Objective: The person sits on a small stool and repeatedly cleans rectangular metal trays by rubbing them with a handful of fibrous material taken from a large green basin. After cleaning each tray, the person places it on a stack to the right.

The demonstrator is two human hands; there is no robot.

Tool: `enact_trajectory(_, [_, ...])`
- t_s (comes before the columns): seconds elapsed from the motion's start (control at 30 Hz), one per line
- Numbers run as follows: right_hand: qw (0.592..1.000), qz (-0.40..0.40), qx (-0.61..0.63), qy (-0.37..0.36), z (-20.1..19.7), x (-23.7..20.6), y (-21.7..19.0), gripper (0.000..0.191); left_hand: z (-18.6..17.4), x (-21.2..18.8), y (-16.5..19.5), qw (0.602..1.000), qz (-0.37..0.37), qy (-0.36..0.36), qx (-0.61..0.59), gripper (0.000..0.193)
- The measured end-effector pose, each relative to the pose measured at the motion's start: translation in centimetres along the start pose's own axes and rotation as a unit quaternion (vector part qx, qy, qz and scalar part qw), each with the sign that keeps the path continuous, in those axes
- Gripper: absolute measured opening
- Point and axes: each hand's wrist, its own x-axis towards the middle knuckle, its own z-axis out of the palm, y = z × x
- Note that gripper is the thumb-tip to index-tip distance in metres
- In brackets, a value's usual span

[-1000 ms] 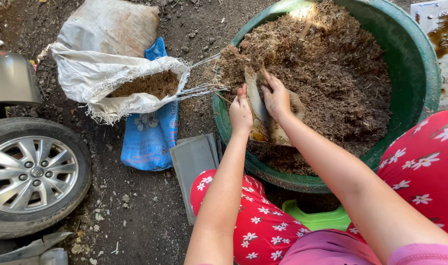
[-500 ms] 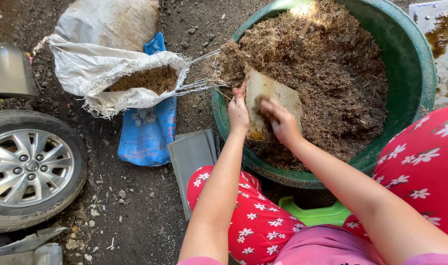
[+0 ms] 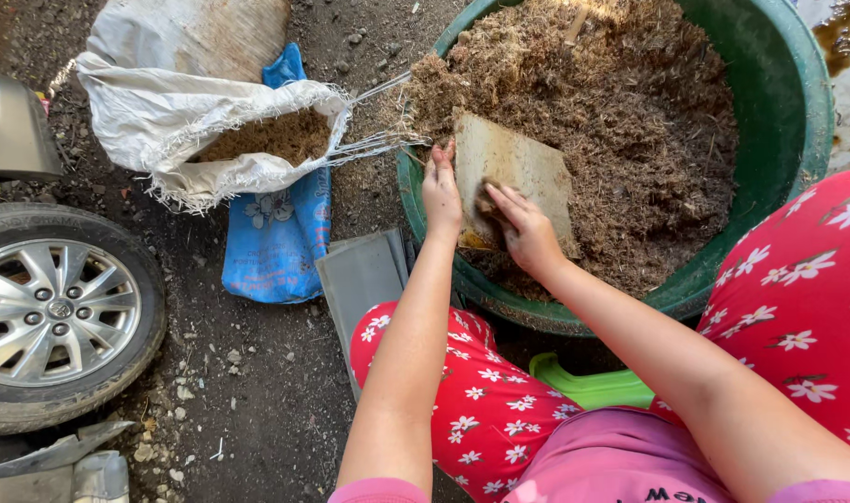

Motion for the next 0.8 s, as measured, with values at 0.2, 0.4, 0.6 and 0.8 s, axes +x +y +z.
enact_trajectory(0.2, [0.982,-0.175,-0.044,-0.061,-1.1,-1.3,-0.6,0.055,-0.1,0.7,1.2,0.998,-0.020,-0.031,0.050,0.085])
enact_trajectory(0.4, [0.999,-0.027,-0.010,-0.018,-1.3,-0.9,-0.7,0.056,-0.1,0.8,1.9,0.989,-0.083,-0.115,0.044,0.103])
enact_trajectory(0.6, [0.986,-0.156,-0.060,-0.016,0.2,-2.0,-2.5,0.057,-0.3,1.1,2.0,0.958,-0.173,-0.224,-0.047,0.122])
enact_trajectory(0.8, [0.988,-0.135,-0.047,-0.060,-1.1,-3.3,-2.2,0.059,-1.4,1.1,1.5,0.968,-0.161,-0.189,0.020,0.125])
